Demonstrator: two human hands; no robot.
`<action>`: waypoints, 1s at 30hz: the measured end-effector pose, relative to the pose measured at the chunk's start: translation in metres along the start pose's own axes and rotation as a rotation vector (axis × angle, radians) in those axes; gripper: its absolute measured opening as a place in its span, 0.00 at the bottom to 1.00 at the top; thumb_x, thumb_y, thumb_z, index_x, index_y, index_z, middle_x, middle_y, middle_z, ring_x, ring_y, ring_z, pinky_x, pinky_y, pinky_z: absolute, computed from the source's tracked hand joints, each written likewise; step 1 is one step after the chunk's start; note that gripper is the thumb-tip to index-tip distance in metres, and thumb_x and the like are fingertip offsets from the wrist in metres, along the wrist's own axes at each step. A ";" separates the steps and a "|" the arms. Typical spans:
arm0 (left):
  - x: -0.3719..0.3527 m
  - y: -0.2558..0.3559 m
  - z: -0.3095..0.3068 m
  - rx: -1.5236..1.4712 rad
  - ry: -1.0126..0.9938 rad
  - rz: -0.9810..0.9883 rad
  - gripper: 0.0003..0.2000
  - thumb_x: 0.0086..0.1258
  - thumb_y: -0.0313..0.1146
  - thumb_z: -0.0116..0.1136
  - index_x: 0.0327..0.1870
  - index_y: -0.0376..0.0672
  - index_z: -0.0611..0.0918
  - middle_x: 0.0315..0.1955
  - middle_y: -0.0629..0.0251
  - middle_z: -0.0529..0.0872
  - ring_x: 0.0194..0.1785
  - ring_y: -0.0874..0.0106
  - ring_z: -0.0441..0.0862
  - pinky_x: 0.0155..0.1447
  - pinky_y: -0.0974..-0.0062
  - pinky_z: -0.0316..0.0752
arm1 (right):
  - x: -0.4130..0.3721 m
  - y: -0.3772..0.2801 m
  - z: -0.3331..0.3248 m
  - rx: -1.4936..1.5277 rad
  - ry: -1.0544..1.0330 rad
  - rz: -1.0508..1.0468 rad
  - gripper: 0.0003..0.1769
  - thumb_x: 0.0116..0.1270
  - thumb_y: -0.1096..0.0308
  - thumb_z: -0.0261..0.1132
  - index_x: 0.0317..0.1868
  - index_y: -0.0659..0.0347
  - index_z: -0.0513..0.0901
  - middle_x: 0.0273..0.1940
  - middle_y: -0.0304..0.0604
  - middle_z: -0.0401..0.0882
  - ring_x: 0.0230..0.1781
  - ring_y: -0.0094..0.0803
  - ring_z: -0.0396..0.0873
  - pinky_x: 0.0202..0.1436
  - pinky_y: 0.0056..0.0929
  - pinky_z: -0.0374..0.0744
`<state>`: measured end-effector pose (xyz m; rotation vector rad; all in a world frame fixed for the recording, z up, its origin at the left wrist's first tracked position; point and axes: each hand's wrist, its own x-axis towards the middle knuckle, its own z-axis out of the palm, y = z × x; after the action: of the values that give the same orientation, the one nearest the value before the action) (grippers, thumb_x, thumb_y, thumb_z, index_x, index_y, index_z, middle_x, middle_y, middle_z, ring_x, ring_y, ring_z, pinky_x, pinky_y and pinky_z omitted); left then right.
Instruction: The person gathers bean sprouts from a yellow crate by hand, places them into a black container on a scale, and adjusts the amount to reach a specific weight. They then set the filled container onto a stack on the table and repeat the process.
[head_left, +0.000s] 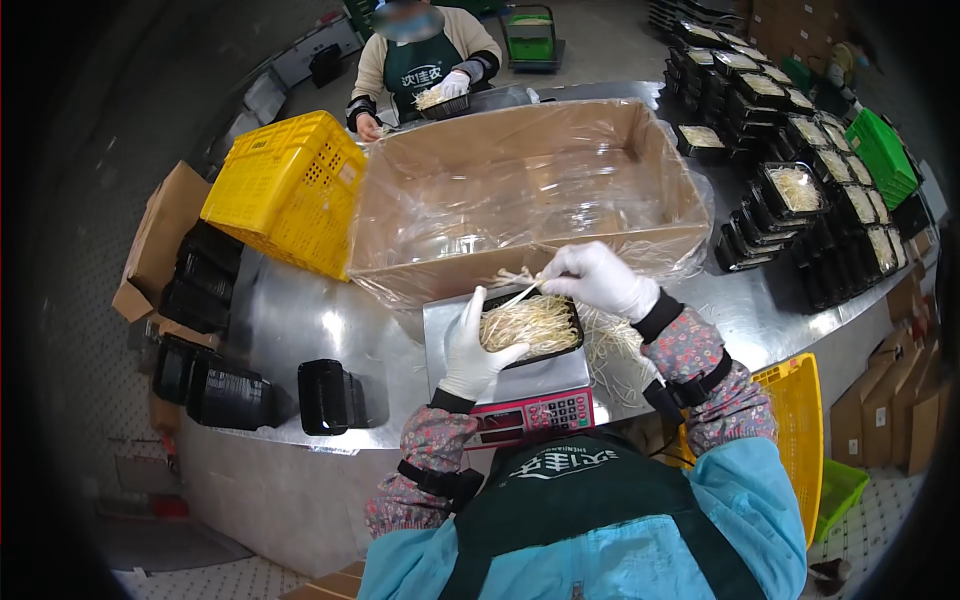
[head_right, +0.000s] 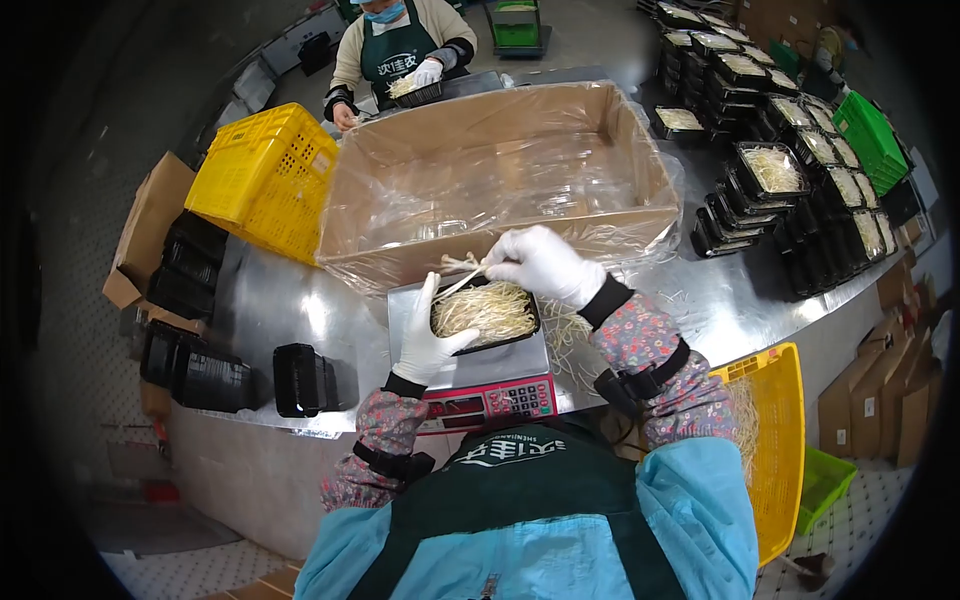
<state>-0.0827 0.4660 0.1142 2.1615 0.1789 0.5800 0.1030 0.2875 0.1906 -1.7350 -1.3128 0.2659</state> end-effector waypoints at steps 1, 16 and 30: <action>-0.005 -0.006 -0.003 -0.132 0.015 -0.061 0.54 0.46 0.37 0.82 0.73 0.25 0.58 0.65 0.44 0.72 0.69 0.56 0.69 0.73 0.64 0.63 | 0.002 0.007 0.018 -0.116 -0.076 -0.034 0.09 0.62 0.64 0.70 0.37 0.61 0.88 0.35 0.48 0.86 0.36 0.43 0.85 0.43 0.35 0.82; 0.005 0.003 0.000 0.383 -0.139 0.231 0.31 0.66 0.40 0.63 0.67 0.31 0.71 0.62 0.43 0.74 0.67 0.48 0.69 0.70 0.55 0.64 | -0.033 0.030 0.045 -0.156 0.137 0.031 0.20 0.68 0.69 0.64 0.59 0.68 0.79 0.53 0.59 0.81 0.56 0.50 0.79 0.63 0.39 0.76; 0.027 -0.017 0.033 0.469 -0.362 0.305 0.23 0.61 0.38 0.60 0.58 0.42 0.77 0.51 0.59 0.79 0.53 0.56 0.76 0.56 0.58 0.72 | -0.040 0.058 0.088 -0.020 -0.195 0.126 0.51 0.69 0.37 0.59 0.73 0.76 0.57 0.64 0.73 0.68 0.67 0.60 0.69 0.71 0.44 0.68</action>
<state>-0.0420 0.4614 0.0931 2.7342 -0.2403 0.3207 0.0683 0.2990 0.0844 -1.8485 -1.3493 0.5054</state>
